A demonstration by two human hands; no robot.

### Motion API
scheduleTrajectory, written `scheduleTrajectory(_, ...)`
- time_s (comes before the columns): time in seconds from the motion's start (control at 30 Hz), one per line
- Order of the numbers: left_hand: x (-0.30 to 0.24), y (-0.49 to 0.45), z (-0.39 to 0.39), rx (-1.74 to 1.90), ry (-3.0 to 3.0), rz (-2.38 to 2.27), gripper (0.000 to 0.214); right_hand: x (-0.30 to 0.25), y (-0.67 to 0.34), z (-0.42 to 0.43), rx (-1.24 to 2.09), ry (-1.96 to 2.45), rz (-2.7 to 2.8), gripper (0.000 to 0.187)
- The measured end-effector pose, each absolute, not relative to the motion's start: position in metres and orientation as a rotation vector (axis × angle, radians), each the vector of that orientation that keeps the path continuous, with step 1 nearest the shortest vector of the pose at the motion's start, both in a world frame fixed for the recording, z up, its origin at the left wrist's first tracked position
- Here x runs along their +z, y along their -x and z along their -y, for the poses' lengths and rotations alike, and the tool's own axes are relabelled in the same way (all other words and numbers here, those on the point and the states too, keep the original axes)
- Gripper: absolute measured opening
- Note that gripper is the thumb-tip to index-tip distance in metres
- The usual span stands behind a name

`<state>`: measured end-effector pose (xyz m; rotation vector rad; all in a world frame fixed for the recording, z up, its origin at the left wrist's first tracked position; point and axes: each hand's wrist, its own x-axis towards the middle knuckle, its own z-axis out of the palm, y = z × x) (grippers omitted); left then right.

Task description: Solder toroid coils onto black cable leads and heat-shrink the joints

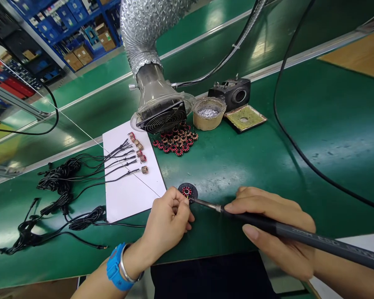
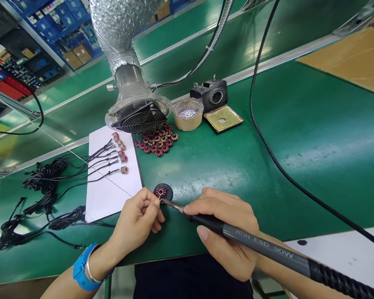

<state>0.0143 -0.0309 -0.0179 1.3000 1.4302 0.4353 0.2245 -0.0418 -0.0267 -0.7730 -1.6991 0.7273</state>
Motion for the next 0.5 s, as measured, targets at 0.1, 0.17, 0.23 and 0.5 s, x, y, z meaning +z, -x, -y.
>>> scheduleTrajectory(0.1, -0.0174, -0.0143, 0.0310, 0.435, -1.316, -1.433, 0.015, -0.0269, -0.2255, 0.0426, 0.720, 0.773, 1.696, 0.031)
scheduleTrajectory(0.17, -0.0171, -0.0143, 0.0311, 0.435, -1.325, -1.438, 0.016, -0.0270, -0.2259, 0.0428, 0.721, 0.779, 1.697, 0.032)
scheduleTrajectory(0.23, -0.0168, -0.0144, 0.0312, 0.436, -1.332, -1.442, 0.016, -0.0270, -0.2259, 0.0426, 0.730, 0.774, 1.694, 0.032)
scheduleTrajectory(0.5, -0.0158, -0.0129, 0.0299, 0.487, -1.307, -1.438, 0.014, -0.0279, -0.2257, 0.0427, 0.701, 0.781, 1.660, 0.032)
